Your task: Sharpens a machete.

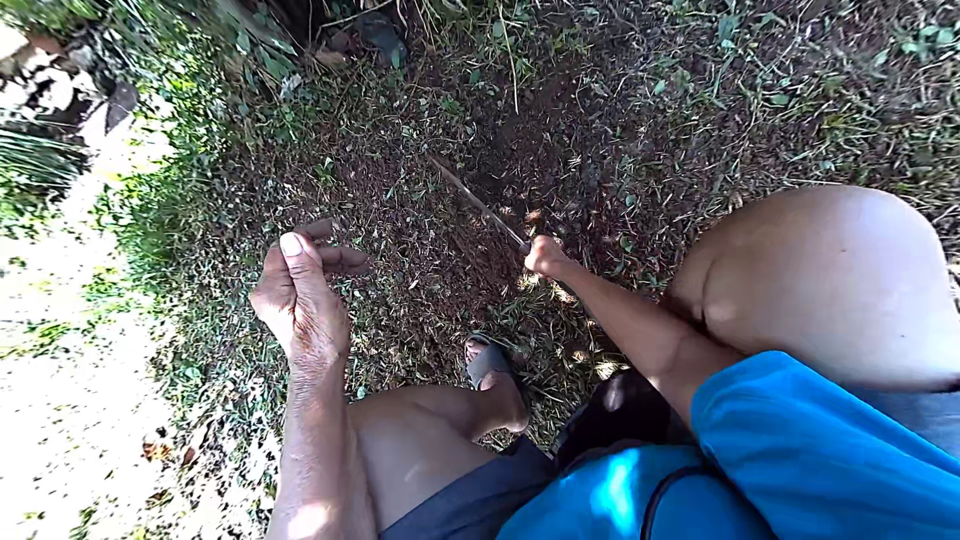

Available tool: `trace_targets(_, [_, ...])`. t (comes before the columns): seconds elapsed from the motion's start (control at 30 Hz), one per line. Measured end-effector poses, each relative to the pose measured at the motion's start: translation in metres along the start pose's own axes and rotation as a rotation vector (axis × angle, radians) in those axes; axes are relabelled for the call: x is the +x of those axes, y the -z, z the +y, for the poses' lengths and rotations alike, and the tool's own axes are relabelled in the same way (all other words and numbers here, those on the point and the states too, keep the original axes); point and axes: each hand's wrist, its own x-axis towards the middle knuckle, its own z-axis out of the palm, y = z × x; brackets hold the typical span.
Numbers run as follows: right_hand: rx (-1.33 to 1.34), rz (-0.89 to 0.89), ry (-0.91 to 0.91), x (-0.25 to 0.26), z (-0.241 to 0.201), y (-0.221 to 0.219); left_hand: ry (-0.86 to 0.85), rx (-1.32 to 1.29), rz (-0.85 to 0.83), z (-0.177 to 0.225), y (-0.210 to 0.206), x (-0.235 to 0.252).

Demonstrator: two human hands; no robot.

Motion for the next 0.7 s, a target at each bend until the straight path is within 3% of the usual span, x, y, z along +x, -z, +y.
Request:
trace_targets(0.1, [0.110,0.142,0.142,-0.004,-0.027,0.018,0.028,0.007,0.035,-0.001,0.007,-0.003])
trace_targets(0.3, [0.609,0.486,0.250,0.009,-0.046,0.036,0.100,0.030,0.127,0.022,-0.003,-0.003])
trace_targets(0.4, [0.655,0.410,0.122,0.009,-0.027,0.024,0.096,0.083,0.069,0.027,-0.010,0.001])
trace_targets(0.5, [0.528,0.245,-0.059,-0.001,0.013,0.006,0.149,0.106,-0.026,0.029,-0.012,0.002])
trace_targets(0.7, [0.394,0.227,-0.129,-0.029,0.053,-0.017,0.189,0.185,-0.108,0.023,-0.012,0.003])
